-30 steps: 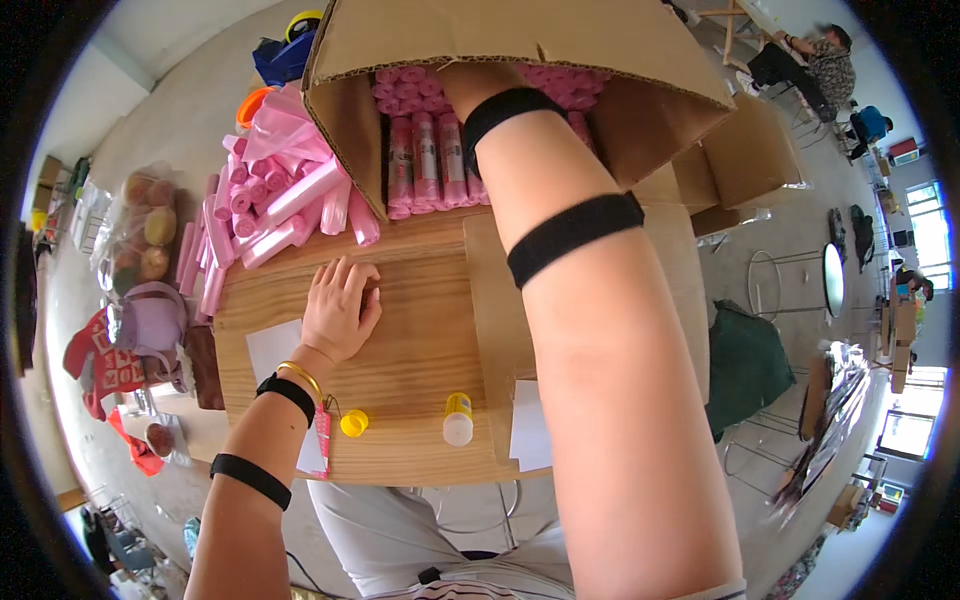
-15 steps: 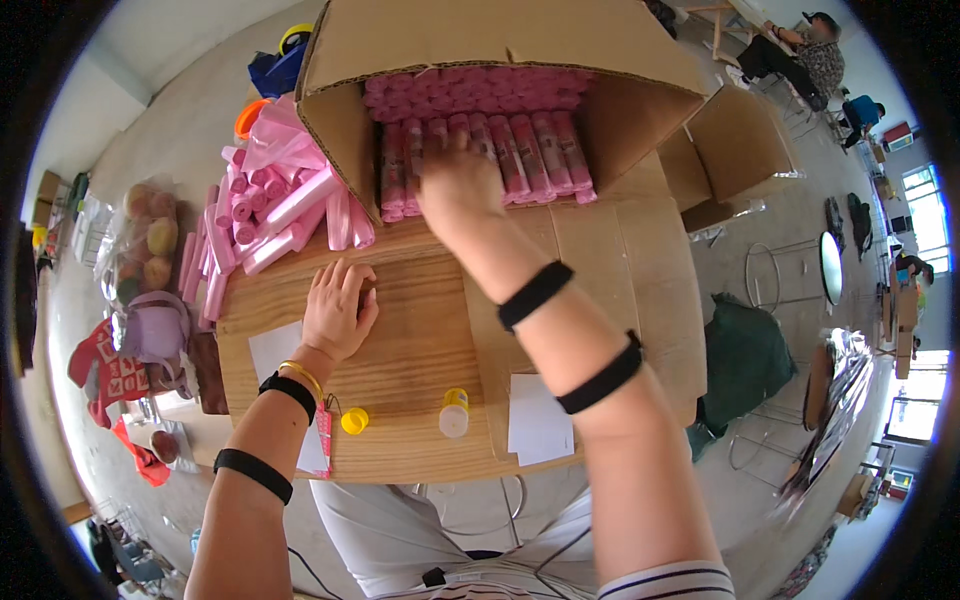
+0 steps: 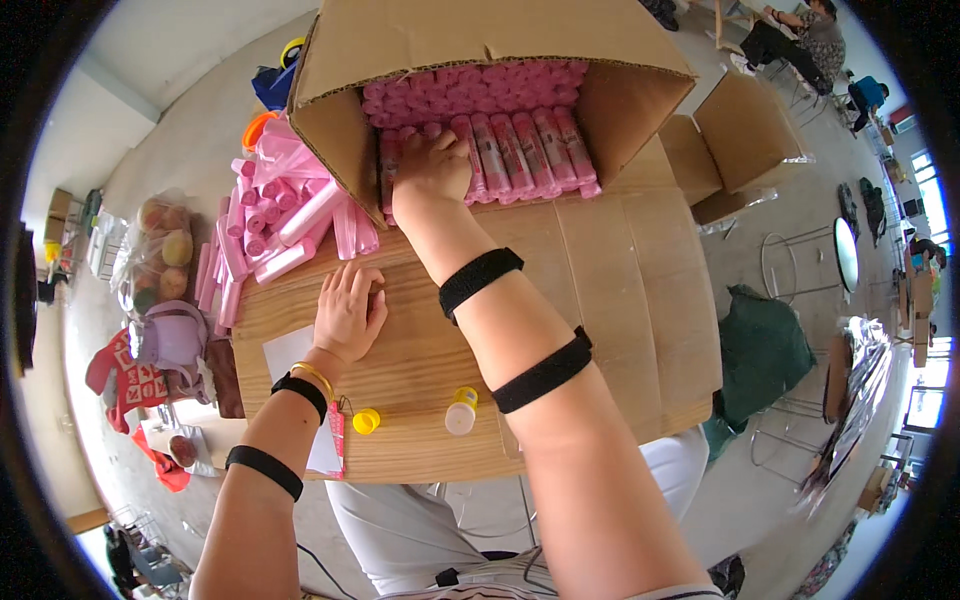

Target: Applying adhesive labels to pink cylindrical plastic tubes.

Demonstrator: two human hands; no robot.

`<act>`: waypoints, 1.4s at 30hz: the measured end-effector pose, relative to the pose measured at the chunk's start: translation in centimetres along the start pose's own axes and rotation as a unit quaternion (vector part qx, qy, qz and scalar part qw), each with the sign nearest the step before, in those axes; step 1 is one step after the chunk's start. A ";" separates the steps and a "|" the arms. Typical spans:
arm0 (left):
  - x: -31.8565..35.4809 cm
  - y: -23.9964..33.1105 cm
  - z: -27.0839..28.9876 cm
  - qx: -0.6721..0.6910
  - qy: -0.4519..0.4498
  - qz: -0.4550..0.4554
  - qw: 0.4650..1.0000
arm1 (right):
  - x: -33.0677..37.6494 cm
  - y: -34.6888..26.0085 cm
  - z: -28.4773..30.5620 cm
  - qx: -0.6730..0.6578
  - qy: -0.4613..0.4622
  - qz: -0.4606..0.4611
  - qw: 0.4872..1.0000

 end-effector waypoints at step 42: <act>0.4 -0.5 -0.4 0.034 -0.005 0.042 0.999 | -4.6 4.0 6.5 -0.184 0.397 0.128 0.890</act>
Point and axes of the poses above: each hand's wrist, its own x-axis away from the middle knuckle, its own z-axis out of the back of the hand, y = z × x, the point moved 2 cm from there along -x, towards the middle knuckle, and after that the axes turned 15 degrees about x, right-handed, at the moved point
